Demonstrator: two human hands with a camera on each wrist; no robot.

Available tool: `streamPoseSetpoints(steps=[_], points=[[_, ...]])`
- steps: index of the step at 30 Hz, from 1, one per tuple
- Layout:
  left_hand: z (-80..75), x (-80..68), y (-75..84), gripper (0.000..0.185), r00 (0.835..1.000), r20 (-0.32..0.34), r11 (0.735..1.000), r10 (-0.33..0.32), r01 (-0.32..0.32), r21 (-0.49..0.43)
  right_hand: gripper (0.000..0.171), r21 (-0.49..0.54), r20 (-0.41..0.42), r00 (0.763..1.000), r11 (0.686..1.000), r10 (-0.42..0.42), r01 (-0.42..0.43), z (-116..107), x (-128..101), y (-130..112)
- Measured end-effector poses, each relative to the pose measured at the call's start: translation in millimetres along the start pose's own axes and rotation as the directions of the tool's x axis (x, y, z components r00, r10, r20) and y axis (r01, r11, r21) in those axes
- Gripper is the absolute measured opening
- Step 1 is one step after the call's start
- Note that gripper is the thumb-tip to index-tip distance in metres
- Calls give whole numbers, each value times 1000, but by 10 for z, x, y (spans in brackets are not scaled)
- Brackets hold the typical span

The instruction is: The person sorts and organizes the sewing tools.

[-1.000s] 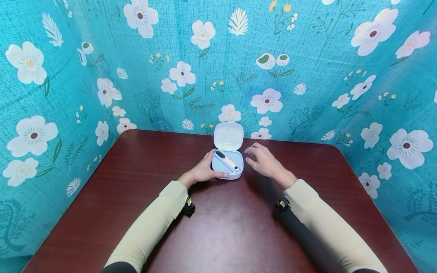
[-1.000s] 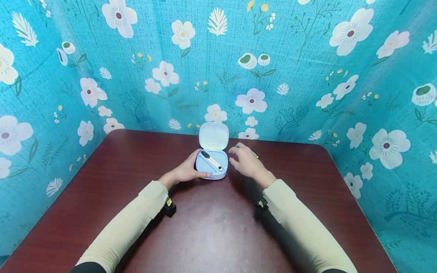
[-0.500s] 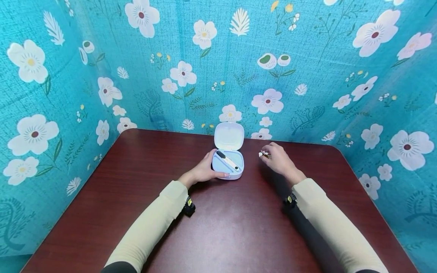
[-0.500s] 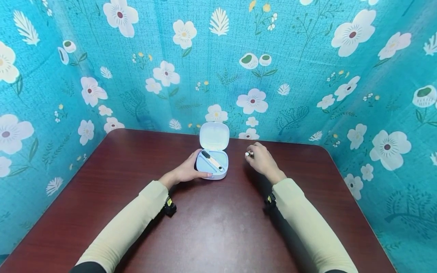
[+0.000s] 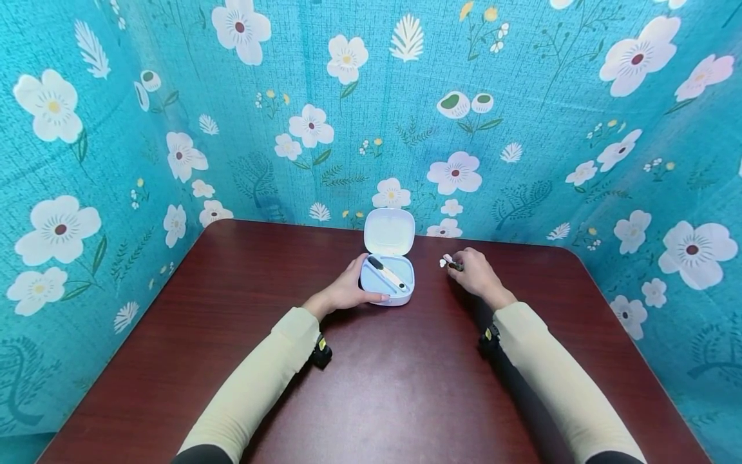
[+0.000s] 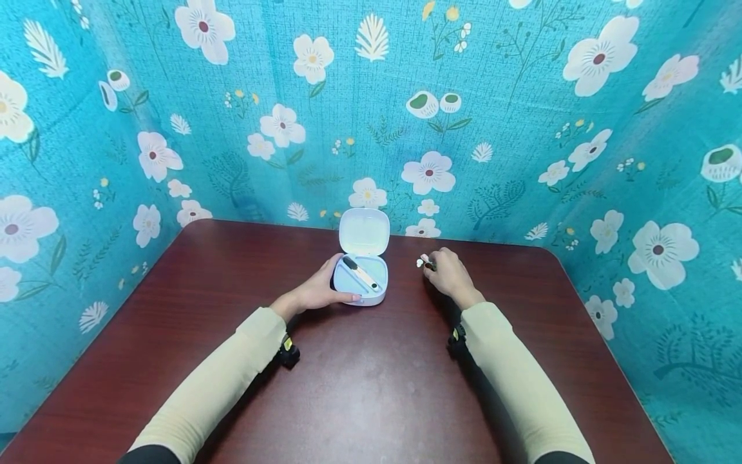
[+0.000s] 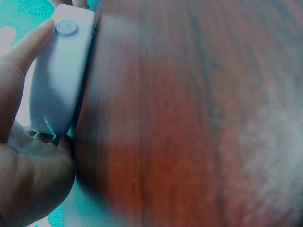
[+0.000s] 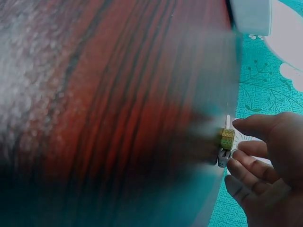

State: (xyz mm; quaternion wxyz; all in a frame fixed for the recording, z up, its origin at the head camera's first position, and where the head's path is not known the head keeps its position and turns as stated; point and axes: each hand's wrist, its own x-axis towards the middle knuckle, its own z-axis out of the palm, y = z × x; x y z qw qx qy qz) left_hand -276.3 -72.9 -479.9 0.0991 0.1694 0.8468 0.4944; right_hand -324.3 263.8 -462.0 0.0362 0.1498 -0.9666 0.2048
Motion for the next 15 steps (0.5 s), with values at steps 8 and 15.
streamPoseSetpoints(steps=[8,15], points=[[-6,13,-5,112,1000,-1,1000,-5,5,-2,31,-16,22,999,999,49,-48,9,20,-17],[-4,-3,9,109,1000,3,1000,-5,5,7,29,1,36,997,998,64,-64,-4,-21,-88]])
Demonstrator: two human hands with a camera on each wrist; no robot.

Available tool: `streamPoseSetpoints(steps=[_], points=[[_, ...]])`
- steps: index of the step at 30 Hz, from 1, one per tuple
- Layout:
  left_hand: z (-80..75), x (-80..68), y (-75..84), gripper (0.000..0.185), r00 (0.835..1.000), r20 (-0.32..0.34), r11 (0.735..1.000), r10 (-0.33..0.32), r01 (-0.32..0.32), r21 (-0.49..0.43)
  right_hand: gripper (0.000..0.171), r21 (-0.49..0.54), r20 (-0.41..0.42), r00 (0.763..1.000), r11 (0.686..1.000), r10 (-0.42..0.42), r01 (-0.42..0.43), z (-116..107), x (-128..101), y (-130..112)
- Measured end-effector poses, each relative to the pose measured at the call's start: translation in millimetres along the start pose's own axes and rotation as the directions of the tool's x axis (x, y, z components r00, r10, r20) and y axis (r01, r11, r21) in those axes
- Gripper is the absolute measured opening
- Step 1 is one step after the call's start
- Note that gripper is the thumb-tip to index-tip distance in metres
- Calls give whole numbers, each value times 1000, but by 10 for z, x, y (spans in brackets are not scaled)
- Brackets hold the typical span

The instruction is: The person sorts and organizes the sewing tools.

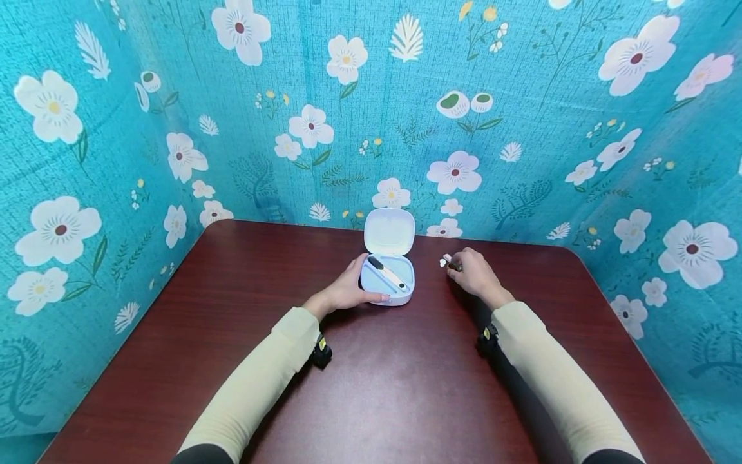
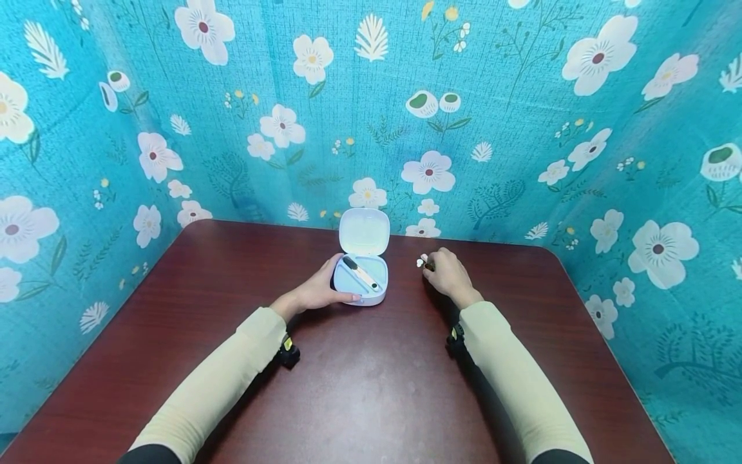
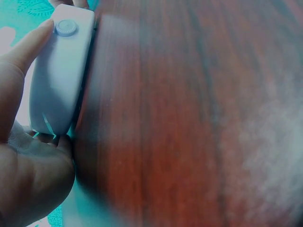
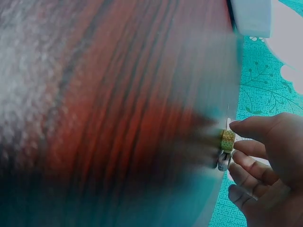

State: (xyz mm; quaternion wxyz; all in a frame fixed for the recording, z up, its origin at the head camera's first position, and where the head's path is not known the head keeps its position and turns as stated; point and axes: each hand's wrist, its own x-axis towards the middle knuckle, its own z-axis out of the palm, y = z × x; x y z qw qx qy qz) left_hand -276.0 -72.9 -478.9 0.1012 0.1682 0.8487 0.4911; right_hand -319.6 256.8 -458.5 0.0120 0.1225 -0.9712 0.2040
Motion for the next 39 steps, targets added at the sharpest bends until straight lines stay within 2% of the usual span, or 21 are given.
streamPoseSetpoints(steps=[19,31,35,39], points=[[18,-3,-11,112,1000,-8,1000,-12,13,19,17,55,-34,999,998,-8,10,107,-13,25],[18,-10,4,114,1000,-7,1000,-12,12,4,13,162,-48,999,987,8,0,126,-46,9],[14,-16,11,115,1000,-4,1000,-19,19,5,12,241,-26,999,970,22,-16,127,-67,11],[23,-17,-6,115,1000,0,1000,-20,20,11,13,369,5,999,929,39,-39,136,-103,-7]])
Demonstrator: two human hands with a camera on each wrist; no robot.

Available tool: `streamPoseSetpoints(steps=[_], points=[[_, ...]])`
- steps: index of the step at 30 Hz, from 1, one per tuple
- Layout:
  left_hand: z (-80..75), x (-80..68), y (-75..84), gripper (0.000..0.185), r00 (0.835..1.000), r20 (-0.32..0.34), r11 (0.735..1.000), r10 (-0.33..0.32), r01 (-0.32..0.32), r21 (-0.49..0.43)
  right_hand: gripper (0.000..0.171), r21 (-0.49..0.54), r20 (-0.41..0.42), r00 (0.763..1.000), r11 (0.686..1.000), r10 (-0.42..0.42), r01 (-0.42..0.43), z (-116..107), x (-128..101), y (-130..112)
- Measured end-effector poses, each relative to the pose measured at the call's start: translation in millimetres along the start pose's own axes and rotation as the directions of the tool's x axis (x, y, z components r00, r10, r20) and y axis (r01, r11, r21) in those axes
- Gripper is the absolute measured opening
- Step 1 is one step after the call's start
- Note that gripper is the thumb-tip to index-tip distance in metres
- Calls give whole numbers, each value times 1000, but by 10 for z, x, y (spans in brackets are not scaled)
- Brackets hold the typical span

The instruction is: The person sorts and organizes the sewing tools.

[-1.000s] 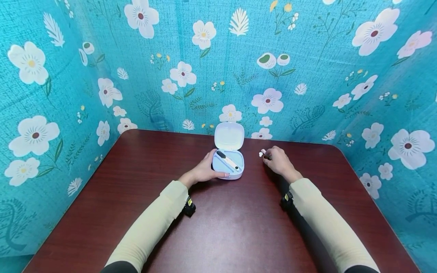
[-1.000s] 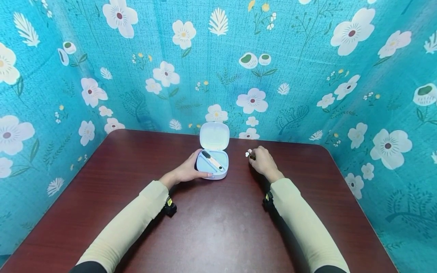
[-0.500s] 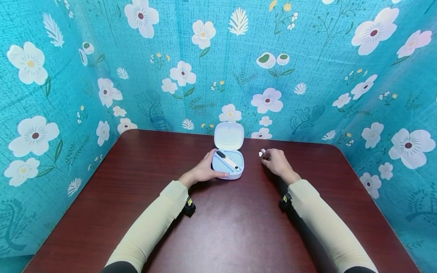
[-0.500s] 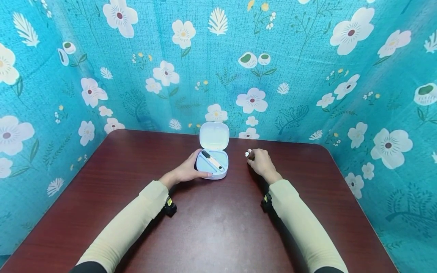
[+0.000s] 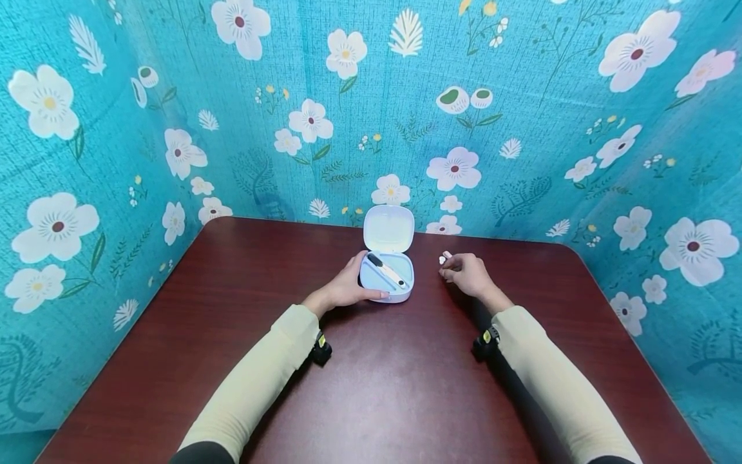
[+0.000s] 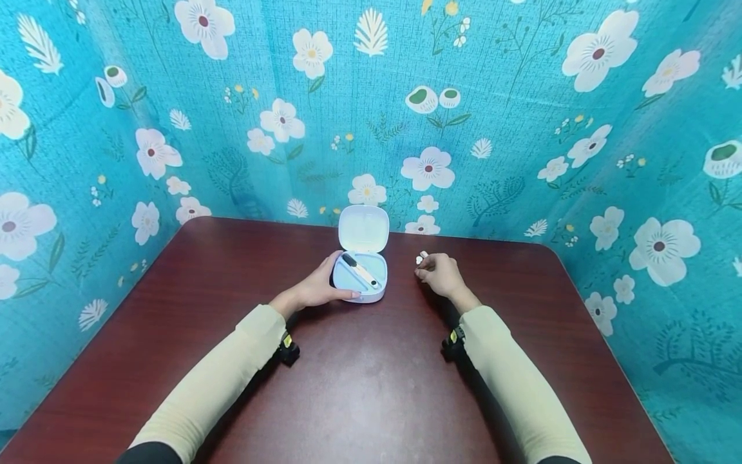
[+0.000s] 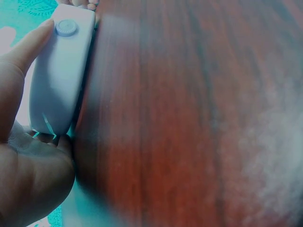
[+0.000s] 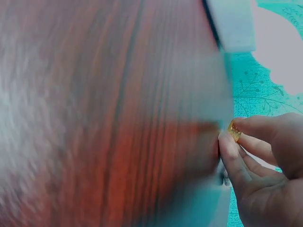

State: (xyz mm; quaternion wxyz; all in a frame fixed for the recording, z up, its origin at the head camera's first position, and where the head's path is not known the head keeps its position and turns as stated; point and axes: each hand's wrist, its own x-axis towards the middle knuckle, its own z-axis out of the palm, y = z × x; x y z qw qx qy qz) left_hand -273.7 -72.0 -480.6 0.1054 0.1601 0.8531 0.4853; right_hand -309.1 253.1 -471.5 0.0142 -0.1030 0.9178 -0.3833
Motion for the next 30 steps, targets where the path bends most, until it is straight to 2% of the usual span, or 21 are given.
streamPoseSetpoints(steps=[6,18,23,30], points=[[8,-3,-15,113,1000,1,1000,7,-7,-9,17,145,20,1000,989,-15,12,60,-31,-76],[3,-9,1,113,999,-8,999,34,-34,-5,16,201,-3,998,977,-67,66,160,-13,-432],[2,-7,-3,112,999,-5,999,33,-33,-2,14,185,-12,994,977,-108,109,222,16,-568],[11,-14,0,111,1000,-1,1000,26,-26,-14,10,52,-61,982,982,-178,181,342,88,-706]])
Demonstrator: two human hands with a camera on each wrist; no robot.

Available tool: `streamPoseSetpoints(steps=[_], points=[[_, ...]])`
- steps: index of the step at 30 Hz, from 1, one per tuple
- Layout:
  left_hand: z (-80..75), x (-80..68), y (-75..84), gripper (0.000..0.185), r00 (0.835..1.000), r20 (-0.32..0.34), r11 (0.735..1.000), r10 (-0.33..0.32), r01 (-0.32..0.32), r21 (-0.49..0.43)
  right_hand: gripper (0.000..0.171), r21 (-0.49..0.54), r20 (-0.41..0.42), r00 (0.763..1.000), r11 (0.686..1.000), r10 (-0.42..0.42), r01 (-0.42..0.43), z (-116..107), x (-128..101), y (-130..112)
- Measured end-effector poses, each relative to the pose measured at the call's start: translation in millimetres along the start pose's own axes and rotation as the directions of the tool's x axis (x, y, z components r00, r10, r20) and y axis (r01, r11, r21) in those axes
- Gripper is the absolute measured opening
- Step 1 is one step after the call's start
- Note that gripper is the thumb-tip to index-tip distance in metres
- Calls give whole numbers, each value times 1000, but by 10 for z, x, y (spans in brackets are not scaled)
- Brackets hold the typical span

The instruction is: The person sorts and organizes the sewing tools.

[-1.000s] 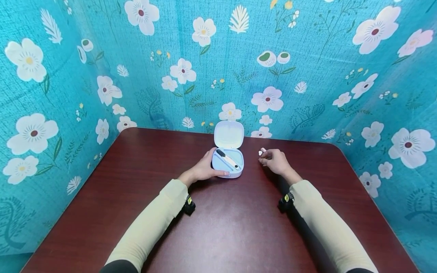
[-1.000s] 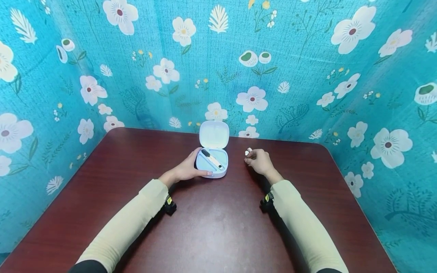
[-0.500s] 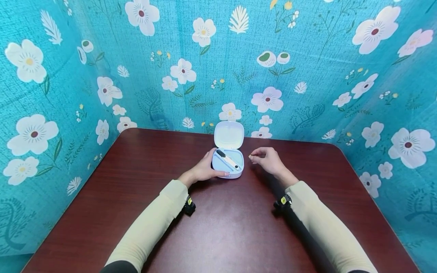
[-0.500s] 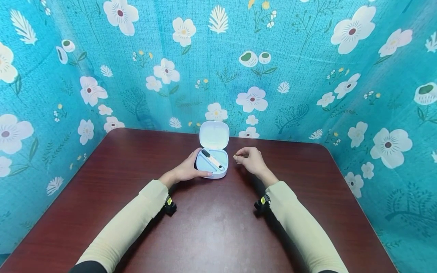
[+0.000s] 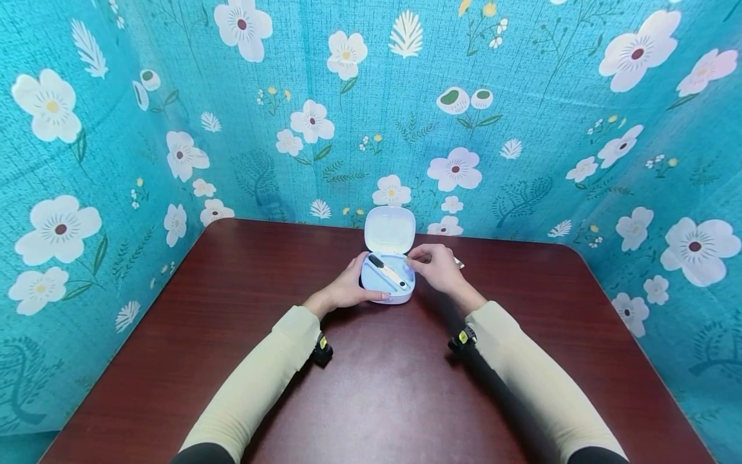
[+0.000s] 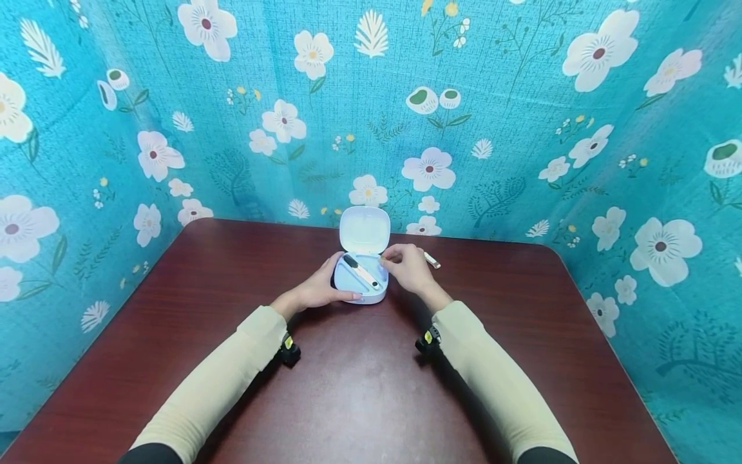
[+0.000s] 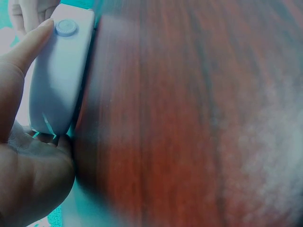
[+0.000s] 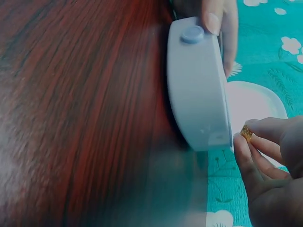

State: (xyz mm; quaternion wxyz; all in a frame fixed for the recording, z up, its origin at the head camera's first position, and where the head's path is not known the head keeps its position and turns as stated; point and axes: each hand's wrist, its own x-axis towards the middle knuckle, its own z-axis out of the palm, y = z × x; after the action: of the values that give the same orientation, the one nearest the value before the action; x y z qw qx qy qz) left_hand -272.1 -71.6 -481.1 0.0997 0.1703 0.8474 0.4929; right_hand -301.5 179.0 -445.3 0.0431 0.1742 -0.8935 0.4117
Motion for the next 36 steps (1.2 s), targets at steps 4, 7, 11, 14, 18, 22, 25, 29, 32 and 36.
streamPoseSetpoints(steps=[4,7,11,14,18,22,25,29,32,36], points=[[2,2,-1,112,1000,1,1000,-4,4,6,11,-29,0,999,999,-38,38,77,58,-27],[1,7,-5,112,1000,0,1000,-6,6,11,11,-49,3,999,997,-51,52,120,99,-34],[-1,12,-9,111,1000,2,1000,-5,5,9,10,-82,6,998,994,-66,67,169,147,-30],[1,12,-13,110,1000,4,1000,-1,1,-5,11,-94,9,998,993,-70,71,205,166,-46],[4,11,-14,110,1000,6,1000,3,-3,-15,11,-105,12,996,990,-93,94,244,178,-82],[2,12,-2,109,1000,4,1000,6,-6,-14,11,-124,13,992,985,-123,123,262,186,-96],[2,11,7,108,1000,3,1000,9,-9,-15,11,-135,15,991,981,-136,137,261,189,-100],[3,10,11,108,1000,1,1000,7,-7,-13,10,-146,37,989,978,-144,148,260,202,-101],[6,9,9,108,1000,-2,1000,1,-1,-10,9,-154,65,986,974,-155,163,263,210,-88],[10,0,7,109,1000,-4,1000,-5,5,-11,10,-150,103,982,973,-161,175,257,199,-78]])
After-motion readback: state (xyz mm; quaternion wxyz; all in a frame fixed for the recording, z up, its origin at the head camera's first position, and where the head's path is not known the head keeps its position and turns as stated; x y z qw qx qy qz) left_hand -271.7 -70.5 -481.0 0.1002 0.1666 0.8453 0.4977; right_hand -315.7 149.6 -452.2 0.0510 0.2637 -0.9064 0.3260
